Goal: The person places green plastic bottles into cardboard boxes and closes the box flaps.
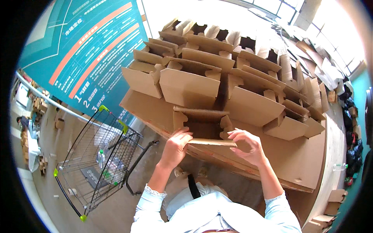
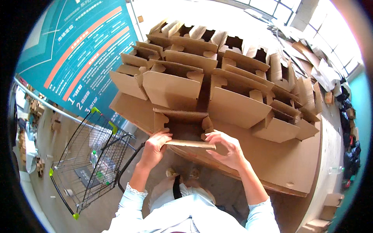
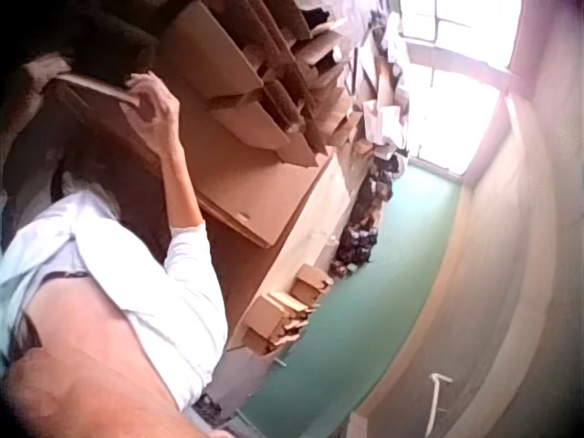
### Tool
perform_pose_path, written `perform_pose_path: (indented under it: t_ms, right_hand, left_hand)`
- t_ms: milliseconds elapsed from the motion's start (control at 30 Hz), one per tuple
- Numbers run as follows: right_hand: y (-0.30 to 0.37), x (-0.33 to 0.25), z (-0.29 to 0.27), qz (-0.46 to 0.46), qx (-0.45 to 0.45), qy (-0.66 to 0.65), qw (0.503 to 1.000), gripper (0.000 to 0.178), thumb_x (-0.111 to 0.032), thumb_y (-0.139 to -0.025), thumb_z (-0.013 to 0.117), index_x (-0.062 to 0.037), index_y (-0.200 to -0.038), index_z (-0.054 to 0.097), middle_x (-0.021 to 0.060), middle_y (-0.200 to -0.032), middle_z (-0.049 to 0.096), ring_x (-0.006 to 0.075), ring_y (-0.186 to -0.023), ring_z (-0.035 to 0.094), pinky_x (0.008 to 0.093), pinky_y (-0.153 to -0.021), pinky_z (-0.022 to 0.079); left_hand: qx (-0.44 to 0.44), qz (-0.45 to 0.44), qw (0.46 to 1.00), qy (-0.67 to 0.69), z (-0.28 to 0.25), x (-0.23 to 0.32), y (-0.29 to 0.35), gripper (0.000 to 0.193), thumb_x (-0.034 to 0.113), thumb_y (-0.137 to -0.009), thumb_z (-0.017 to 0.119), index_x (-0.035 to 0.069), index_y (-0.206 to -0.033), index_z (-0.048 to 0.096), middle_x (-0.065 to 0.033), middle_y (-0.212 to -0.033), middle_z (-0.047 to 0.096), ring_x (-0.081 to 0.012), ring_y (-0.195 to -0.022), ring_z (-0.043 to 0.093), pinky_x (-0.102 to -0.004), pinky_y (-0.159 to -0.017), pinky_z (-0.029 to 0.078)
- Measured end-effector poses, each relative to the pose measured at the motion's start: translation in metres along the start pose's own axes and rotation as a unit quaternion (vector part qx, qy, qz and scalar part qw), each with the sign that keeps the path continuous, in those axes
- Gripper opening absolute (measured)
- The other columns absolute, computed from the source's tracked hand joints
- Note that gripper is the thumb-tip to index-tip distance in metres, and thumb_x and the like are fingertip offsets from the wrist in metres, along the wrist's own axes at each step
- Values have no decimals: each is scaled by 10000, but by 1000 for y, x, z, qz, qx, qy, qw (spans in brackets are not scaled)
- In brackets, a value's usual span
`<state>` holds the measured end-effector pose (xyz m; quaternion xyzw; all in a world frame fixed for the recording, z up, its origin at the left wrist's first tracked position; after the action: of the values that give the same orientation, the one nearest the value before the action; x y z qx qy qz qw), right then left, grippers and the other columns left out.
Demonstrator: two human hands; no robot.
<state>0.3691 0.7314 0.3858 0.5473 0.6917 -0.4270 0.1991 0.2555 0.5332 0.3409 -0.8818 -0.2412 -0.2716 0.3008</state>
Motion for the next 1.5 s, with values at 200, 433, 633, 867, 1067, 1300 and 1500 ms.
perform_pose_path:
  t_ms: [200, 433, 633, 867, 1067, 1300, 1500]
  right_hand:
    - [-16, 47, 62, 168, -256, 187, 933, 417, -85, -768, 724, -33, -1161, 597, 190, -1056, 654, 389, -987, 614, 412, -862, 501]
    - [-31, 60, 60, 187, -293, 207, 915, 270, 25, -737, 607, 7, -1001, 661, 231, -932, 635, 432, -903, 576, 474, -817, 477]
    - [-22, 84, 37, 318, -301, 294, 849, 296, -164, -799, 714, 54, -976, 623, 268, -976, 589, 429, -928, 551, 465, -812, 460]
    - [-10, 84, 25, 351, -434, 467, 686, 430, -214, -809, 666, 46, -1145, 599, 277, -1102, 610, 421, -1022, 579, 480, -911, 476]
    - [-21, 43, 64, 447, -512, 491, 545, 484, -319, -879, 583, 83, -1148, 587, 320, -1118, 600, 456, -1070, 566, 492, -926, 460]
    - [-22, 63, 56, 445, -488, 490, 569, 432, -320, -900, 591, 76, -1071, 619, 321, -997, 624, 470, -972, 586, 496, -849, 470]
    - [-9, 64, 42, 362, -429, 481, 674, 417, -310, -908, 588, 74, -1068, 620, 319, -995, 624, 471, -972, 584, 495, -849, 469]
  left_hand:
    - [-26, -29, 998, -48, 7, -3, -8, 340, -78, -691, 607, -6, -1017, 667, -168, -1121, 664, -341, -1167, 575, -447, -1050, 431]
    - [155, -89, 982, -61, -88, -39, 62, 368, 61, -850, 650, 58, -1216, 607, -114, -1264, 608, -318, -1171, 570, -442, -1056, 421]
    - [315, -381, 858, -138, -263, -211, 252, 171, 77, -891, 615, 14, -1044, 661, -171, -973, 706, -286, -922, 702, -354, -789, 536]
    - [-7, -781, 601, -170, -286, -483, 576, 340, 195, -789, 689, 56, -1100, 680, -197, -1100, 673, -337, -1038, 654, -422, -868, 533]
    - [-94, -869, 482, -60, -212, -557, 687, 550, 303, -711, 802, 43, -1173, 655, -179, -1254, 619, -335, -1132, 618, -407, -934, 523]
    - [127, -889, 396, -193, -209, -547, 670, 696, 137, -644, 834, -38, -1193, 444, -219, -1052, 662, -352, -1012, 665, -411, -823, 573]
    - [150, -876, 438, -139, -219, -543, 652, 890, 244, -571, 895, -36, -1236, 373, -242, -1091, 637, -379, -1006, 652, -409, -862, 559]
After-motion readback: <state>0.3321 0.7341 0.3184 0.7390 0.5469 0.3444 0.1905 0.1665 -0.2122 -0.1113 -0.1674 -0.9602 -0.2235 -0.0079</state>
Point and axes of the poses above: each hand's wrist, its own y-axis away from the middle knuckle, its own z-axis out of the palm, x = y × z, the point moved 8 cm from there along -y, towards the middle knuckle
